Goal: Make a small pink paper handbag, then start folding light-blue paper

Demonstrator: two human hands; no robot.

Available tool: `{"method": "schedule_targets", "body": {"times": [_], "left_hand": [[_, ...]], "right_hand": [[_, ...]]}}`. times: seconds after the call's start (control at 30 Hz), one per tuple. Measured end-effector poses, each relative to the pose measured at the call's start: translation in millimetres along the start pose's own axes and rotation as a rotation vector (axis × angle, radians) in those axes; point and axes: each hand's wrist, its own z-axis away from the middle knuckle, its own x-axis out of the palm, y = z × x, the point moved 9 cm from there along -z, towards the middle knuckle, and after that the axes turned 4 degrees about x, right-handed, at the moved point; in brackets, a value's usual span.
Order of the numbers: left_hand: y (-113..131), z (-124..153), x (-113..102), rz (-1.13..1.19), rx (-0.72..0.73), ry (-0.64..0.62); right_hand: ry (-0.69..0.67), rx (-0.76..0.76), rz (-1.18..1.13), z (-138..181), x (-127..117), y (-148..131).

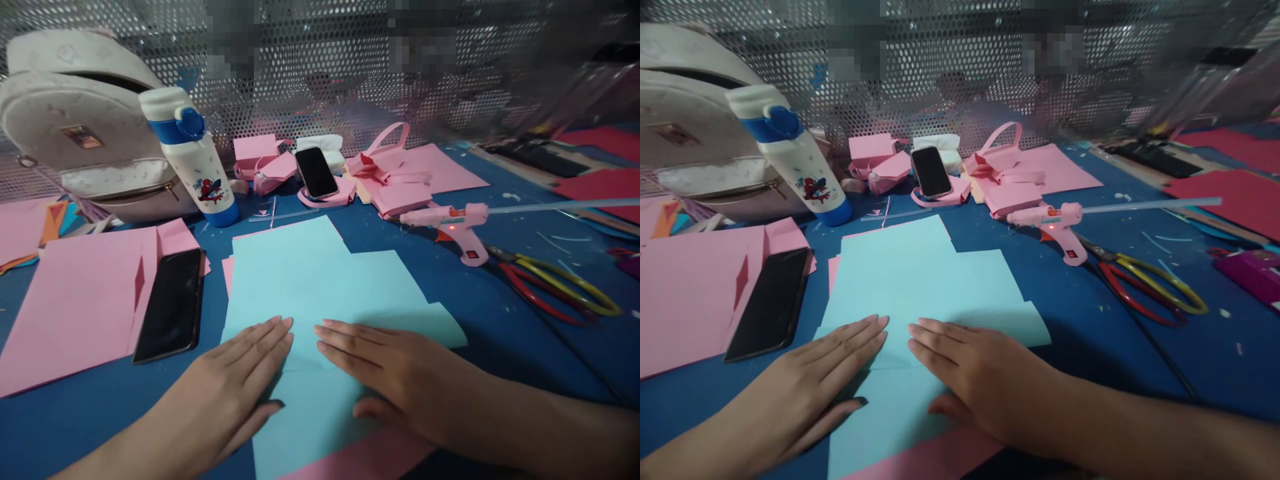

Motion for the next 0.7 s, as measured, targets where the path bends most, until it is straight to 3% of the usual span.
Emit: {"method": "schedule_targets", "body": {"times": [0.2, 0.7], "left_hand": [[-9, 27, 0, -0.074, -0.082, -0.007], [-22, 66, -14, -0.159, 0.011, -0.036]], "right_hand": [[0.027, 0.006, 0.001, 0, 2, 1], [0.029, 0.004, -0.019, 3, 8, 4]]}}
